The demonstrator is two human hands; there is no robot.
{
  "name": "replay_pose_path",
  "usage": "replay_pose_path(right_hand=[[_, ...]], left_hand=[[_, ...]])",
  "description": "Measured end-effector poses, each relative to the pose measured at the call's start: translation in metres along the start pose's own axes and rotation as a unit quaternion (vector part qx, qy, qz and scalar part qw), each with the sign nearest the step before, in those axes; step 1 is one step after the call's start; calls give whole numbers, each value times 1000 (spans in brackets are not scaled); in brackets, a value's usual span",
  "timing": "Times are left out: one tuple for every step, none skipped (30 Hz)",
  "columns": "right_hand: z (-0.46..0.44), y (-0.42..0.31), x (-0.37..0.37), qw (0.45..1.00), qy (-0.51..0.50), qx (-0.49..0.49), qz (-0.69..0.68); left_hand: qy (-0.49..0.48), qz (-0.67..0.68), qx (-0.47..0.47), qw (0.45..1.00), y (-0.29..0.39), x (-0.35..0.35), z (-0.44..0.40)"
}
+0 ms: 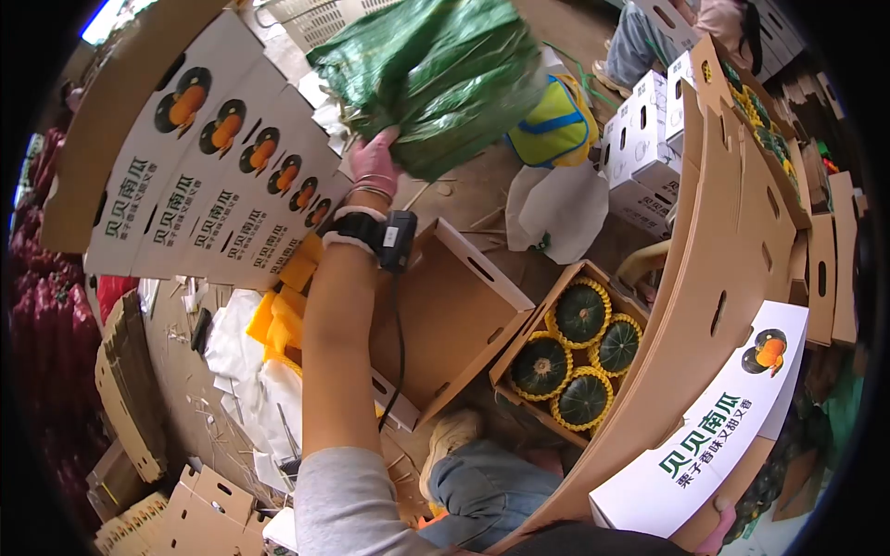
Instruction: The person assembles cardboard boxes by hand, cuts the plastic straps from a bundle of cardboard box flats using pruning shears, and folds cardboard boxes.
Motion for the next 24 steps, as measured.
replay_pose_path(right_hand=[[-3,1,2,1000,-3,-1,-2],[-6,0,3,1000,-5,-3,-4],[-9,-2,4,1000,-8,-7,-6],[-13,-2,5,1000,-12,-9,-7],[-18,-2,5,1000,-18,-14,-8],[-23,-3,6,1000,-23,-18,-9],[-29,-2,7,999,-31,-19,-11],[-35,-1,9,999,-39,-20,-10],[-40,1,9,999,-47,-24,-10],[-47,3,12,998,-56,-28,-13],[-53,5,13,997,-68,-31,-15],[-57,5,12,996,-79,-37,-17],[-63,5,13,995,-90,-43,-20],[-69,6,12,993,-102,-48,-22],[-74,8,10,992,-113,-52,-25],[-82,8,6,990,-127,-57,-29],[-85,10,4,989,-127,-64,-30],[-89,13,9,988,-140,-63,-32],[-91,15,9,986,-150,-64,-40],[-94,15,5,985,-156,-66,-40],[-96,16,4,983,-162,-70,-42],[-97,18,1,982,-166,-73,-45],[-98,20,0,981,-172,-75,-50],[-99,20,-3,980,-175,-80,-54]], left_hand=[[-48,-58,119,990,13,15,7],[-70,-22,125,989,21,34,17],[-93,15,129,987,29,53,27],[-93,147,22,985,42,82,44],[-147,153,25,977,64,106,61],[-196,202,55,958,83,129,75],[-216,227,73,947,101,147,83],[-237,252,90,934,119,164,90],[-233,285,106,924,138,176,113],[-262,325,103,903,163,193,139],[-269,346,127,890,185,203,157],[-277,370,149,874,207,205,175],[-294,380,160,862,231,201,195],[-312,389,169,850,252,195,218],[-328,401,175,837,267,186,238],[-323,378,236,835,284,170,253],[-314,371,278,829,278,160,259],[-319,351,300,828,292,138,269],[-323,326,314,831,309,110,292],[-319,310,325,835,320,79,309],[-306,294,335,841,328,45,329],[-325,301,332,833,334,11,348],[-272,297,344,848,332,-35,364],[-216,291,353,863,329,-81,381]])
Point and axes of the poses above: each hand's wrist, its own z-axis away from the middle knuckle, its own x-axis out of the palm, y = z × x, the point moved 6 cm from there along -z, towards the middle knuckle
